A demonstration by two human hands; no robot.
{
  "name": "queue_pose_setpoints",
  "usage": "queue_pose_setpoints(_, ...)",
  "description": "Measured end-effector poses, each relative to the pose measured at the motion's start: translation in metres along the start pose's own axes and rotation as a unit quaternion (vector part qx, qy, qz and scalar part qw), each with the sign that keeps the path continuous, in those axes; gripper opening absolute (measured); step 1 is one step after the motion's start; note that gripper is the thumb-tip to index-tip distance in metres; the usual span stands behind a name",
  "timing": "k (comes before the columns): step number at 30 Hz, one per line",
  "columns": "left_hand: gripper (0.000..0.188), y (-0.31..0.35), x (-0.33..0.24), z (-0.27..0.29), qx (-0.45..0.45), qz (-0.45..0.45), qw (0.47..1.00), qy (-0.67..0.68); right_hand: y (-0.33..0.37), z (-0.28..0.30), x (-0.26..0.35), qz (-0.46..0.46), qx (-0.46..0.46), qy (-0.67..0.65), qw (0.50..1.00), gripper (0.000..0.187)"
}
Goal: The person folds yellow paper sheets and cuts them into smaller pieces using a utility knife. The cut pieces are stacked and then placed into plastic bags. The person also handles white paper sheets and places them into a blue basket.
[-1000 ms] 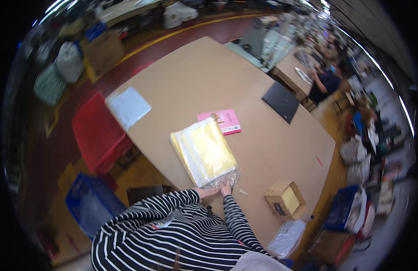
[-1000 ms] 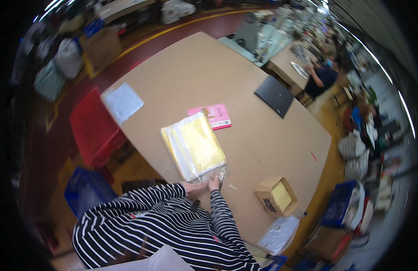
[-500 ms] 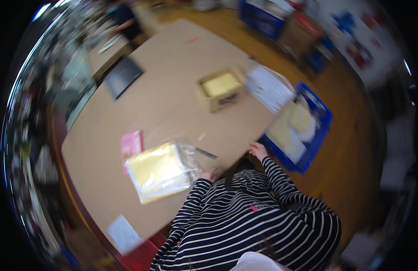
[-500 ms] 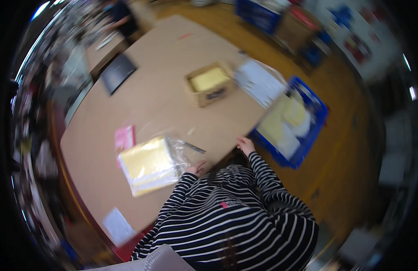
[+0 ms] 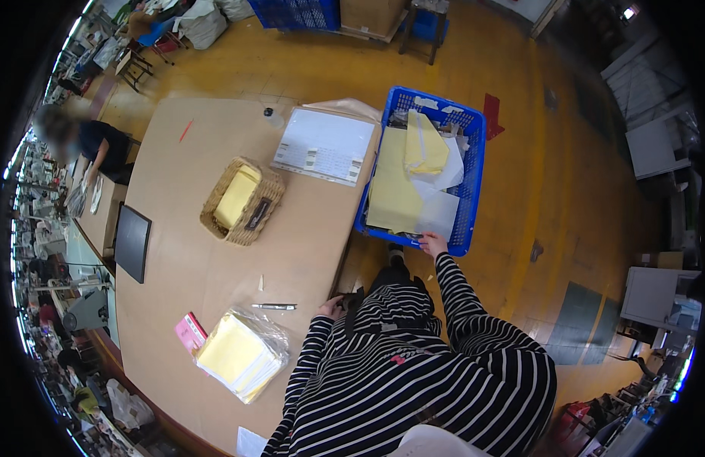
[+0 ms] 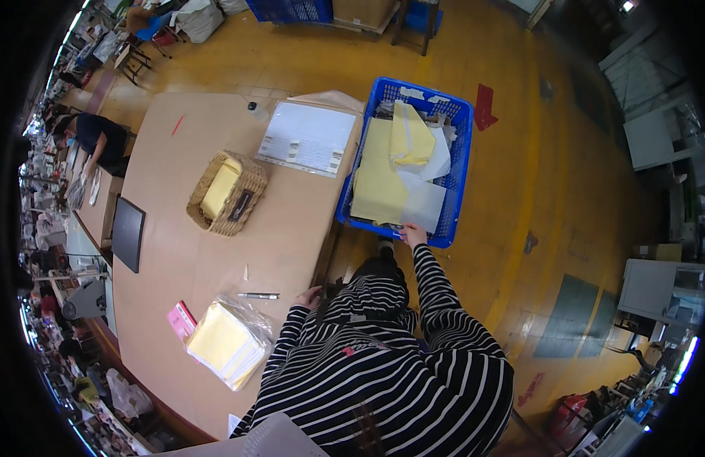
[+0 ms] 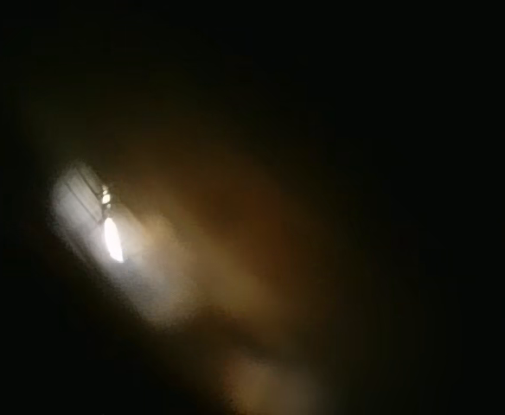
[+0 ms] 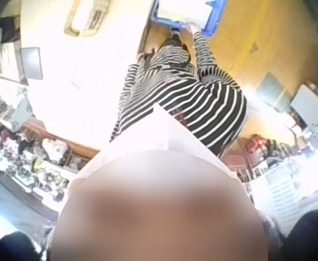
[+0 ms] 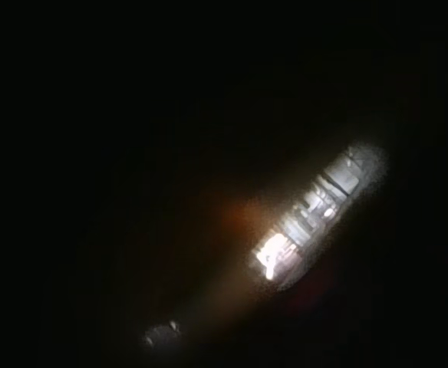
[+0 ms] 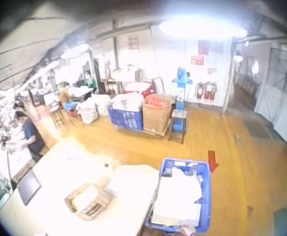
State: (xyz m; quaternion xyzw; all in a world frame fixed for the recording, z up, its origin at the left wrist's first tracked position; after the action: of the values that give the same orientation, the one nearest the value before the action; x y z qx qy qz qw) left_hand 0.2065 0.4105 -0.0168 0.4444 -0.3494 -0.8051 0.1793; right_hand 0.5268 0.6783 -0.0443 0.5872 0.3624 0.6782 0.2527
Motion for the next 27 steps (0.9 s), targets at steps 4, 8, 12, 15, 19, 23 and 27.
queue_pose_setpoints(4, 0.036, -0.001, -0.064, -0.007, -0.052, -0.023, 0.998, 0.037, -0.074, -0.020, 0.033, 0.036, 0.032, 0.156, 0.987, 0.025)
queue_pose_setpoints(8, 0.035, -0.011, -0.102, -0.025, -0.056, 0.041, 0.987, 0.145, -0.120, -0.110, 0.057, 0.196, 0.137, 0.558, 0.794, 0.038)
queue_pose_setpoints(12, 0.039, -0.023, -0.130, -0.037, -0.062, 0.061, 0.985, 0.148, -0.150, -0.194, 0.021, 0.256, 0.312, 0.715, 0.570, 0.038)
queue_pose_setpoints(15, 0.039, -0.024, -0.137, -0.043, -0.067, 0.106, 0.979, 0.162, -0.164, -0.218, 0.017, 0.357, 0.149, 0.743, 0.546, 0.042)
queue_pose_setpoints(19, 0.039, -0.025, -0.143, -0.050, -0.069, 0.118, 0.973, 0.188, -0.175, -0.190, -0.003, 0.251, 0.054, 0.704, 0.662, 0.047)
queue_pose_setpoints(23, 0.038, -0.036, -0.141, -0.050, -0.060, 0.120, 0.971, 0.197, -0.167, -0.131, 0.022, 0.211, 0.043, 0.549, 0.808, 0.055)
queue_pose_setpoints(27, 0.038, -0.063, -0.146, -0.025, -0.076, 0.114, 0.965, 0.223, -0.146, -0.056, 0.086, 0.174, -0.042, 0.342, 0.922, 0.076)
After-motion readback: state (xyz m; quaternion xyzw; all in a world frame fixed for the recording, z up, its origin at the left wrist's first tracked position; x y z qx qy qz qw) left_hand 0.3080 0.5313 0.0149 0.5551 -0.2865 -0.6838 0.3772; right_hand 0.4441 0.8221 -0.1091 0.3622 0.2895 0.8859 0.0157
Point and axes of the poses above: each hand's wrist, its own y-axis away from the middle knuckle, its own z-axis out of the back of the hand, x = y × z, the point moved 9 cm from there along -y, towards the middle knuckle, and after that the axes turned 5 degrees about x, right-handed, at the moved point
